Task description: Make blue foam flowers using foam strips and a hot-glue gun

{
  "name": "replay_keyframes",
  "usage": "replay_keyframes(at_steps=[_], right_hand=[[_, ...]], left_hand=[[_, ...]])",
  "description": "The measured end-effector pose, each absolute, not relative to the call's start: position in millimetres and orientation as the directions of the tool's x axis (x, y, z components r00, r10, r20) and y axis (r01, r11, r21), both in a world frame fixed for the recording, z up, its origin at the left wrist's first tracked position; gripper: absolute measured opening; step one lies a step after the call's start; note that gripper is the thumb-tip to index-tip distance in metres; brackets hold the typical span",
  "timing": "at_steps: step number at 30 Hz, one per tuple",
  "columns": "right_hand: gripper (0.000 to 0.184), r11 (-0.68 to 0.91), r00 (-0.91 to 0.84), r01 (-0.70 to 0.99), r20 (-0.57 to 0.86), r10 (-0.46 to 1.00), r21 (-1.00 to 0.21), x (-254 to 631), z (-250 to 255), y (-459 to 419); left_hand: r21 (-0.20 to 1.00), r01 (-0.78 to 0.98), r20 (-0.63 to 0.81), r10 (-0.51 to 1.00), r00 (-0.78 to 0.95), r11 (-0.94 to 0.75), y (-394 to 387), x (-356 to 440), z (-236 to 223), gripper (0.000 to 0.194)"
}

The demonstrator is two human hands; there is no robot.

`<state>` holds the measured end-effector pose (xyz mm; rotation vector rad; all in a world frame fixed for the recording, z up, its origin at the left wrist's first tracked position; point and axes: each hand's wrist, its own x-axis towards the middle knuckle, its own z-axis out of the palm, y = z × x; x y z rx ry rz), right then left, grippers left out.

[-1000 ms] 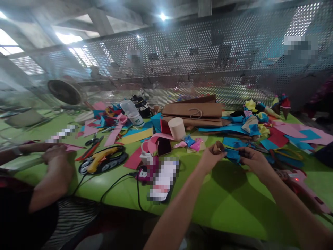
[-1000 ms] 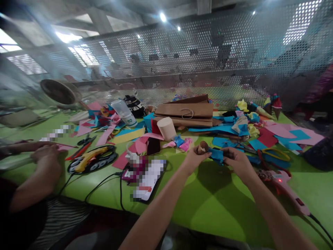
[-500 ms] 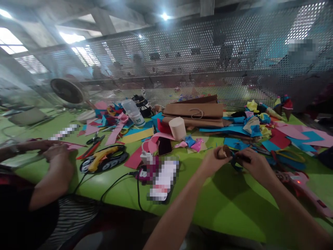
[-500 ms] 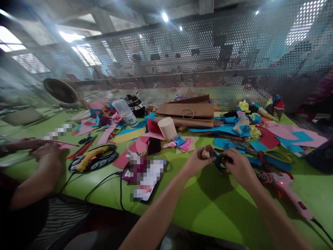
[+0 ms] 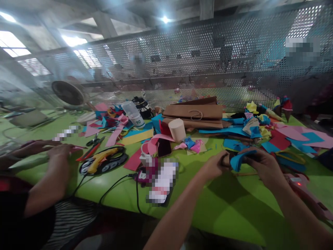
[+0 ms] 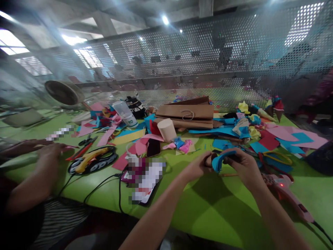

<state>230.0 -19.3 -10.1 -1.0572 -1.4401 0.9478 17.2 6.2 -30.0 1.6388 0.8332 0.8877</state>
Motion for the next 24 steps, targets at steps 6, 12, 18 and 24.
replay_keyframes(at_steps=[6, 12, 18, 24], right_hand=[[0.029, 0.308, -0.082, 0.148, 0.298, 0.951, -0.94, 224, -7, -21], [0.022, 0.372, -0.023, 0.137, 0.373, 0.928, -0.918, 222, -12, -21], [0.019, 0.392, -0.038, 0.154, 0.391, 0.92, -0.907, 221, -15, -19], [0.02, 0.399, -0.007, 0.285, 0.414, 0.91, -0.872, 219, -17, -21]], left_hand=[[0.964, 0.065, 0.183, 0.82, 0.542, -0.258, 2, 21, -30, 0.045], [0.982, -0.186, 0.082, 0.798, 0.597, 0.038, -7, 26, -24, 0.063], [0.973, -0.118, -0.087, 0.791, 0.606, 0.197, -12, 17, -20, 0.078], [0.982, -0.112, -0.072, 0.854, 0.515, 0.15, -13, 24, -20, 0.078]])
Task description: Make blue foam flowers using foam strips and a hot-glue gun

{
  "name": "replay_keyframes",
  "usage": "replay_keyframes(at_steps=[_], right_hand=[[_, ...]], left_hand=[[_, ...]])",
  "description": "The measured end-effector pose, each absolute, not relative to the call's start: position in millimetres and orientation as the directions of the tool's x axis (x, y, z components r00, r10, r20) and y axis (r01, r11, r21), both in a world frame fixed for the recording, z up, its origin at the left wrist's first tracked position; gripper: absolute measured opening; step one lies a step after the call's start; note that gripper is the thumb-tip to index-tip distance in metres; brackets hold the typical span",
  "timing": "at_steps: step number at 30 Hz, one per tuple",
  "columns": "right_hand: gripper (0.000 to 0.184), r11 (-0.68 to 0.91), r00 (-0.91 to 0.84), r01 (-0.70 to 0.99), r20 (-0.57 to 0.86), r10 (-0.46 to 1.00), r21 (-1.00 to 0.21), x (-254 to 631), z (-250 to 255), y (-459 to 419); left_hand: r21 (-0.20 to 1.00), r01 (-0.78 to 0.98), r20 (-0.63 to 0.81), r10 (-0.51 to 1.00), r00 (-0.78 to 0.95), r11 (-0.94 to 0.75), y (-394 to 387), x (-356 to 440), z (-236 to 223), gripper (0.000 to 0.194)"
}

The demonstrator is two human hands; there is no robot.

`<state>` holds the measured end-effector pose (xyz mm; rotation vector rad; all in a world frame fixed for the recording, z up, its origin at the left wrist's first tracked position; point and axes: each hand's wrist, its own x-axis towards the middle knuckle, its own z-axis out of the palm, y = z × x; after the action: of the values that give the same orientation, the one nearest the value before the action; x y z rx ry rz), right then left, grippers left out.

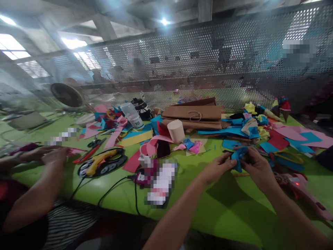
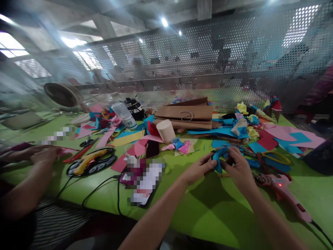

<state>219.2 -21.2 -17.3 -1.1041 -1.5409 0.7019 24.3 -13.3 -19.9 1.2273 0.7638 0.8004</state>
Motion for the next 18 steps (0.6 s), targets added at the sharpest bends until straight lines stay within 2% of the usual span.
replay_keyframes(at_steps=[3, 5, 7, 9, 13, 15, 18], right_hand=[[0.039, 0.374, -0.044, 0.294, 0.378, 0.925, -0.88, 221, -15, -24], [0.044, 0.355, -0.019, 0.253, 0.362, 0.932, -0.9, 222, -11, -27], [0.037, 0.343, 0.039, 0.229, 0.36, 0.932, -0.911, 224, -8, -31], [0.026, 0.35, 0.033, 0.278, 0.373, 0.927, -0.894, 225, -7, -32], [0.023, 0.39, -0.087, 0.416, 0.391, 0.916, -0.822, 224, -7, -30], [0.02, 0.404, -0.116, 0.409, 0.393, 0.912, -0.818, 224, -7, -28], [0.016, 0.415, -0.131, 0.368, 0.396, 0.909, -0.832, 225, -6, -25]], left_hand=[[0.98, -0.135, -0.06, 0.874, 0.483, 0.143, -13, 28, -18, 0.07], [0.978, -0.156, -0.052, 0.886, 0.462, 0.139, -12, 29, -19, 0.066], [0.979, -0.177, -0.021, 0.905, 0.425, 0.106, -9, 29, -22, 0.06], [0.992, -0.126, 0.031, 0.926, 0.376, 0.018, -8, 29, -23, 0.052], [0.973, 0.163, 0.103, 0.938, 0.332, -0.165, -8, 25, -21, 0.04], [0.968, 0.197, 0.08, 0.932, 0.353, -0.157, -9, 23, -20, 0.045], [0.994, 0.091, 0.01, 0.905, 0.424, -0.053, -10, 22, -21, 0.061]])
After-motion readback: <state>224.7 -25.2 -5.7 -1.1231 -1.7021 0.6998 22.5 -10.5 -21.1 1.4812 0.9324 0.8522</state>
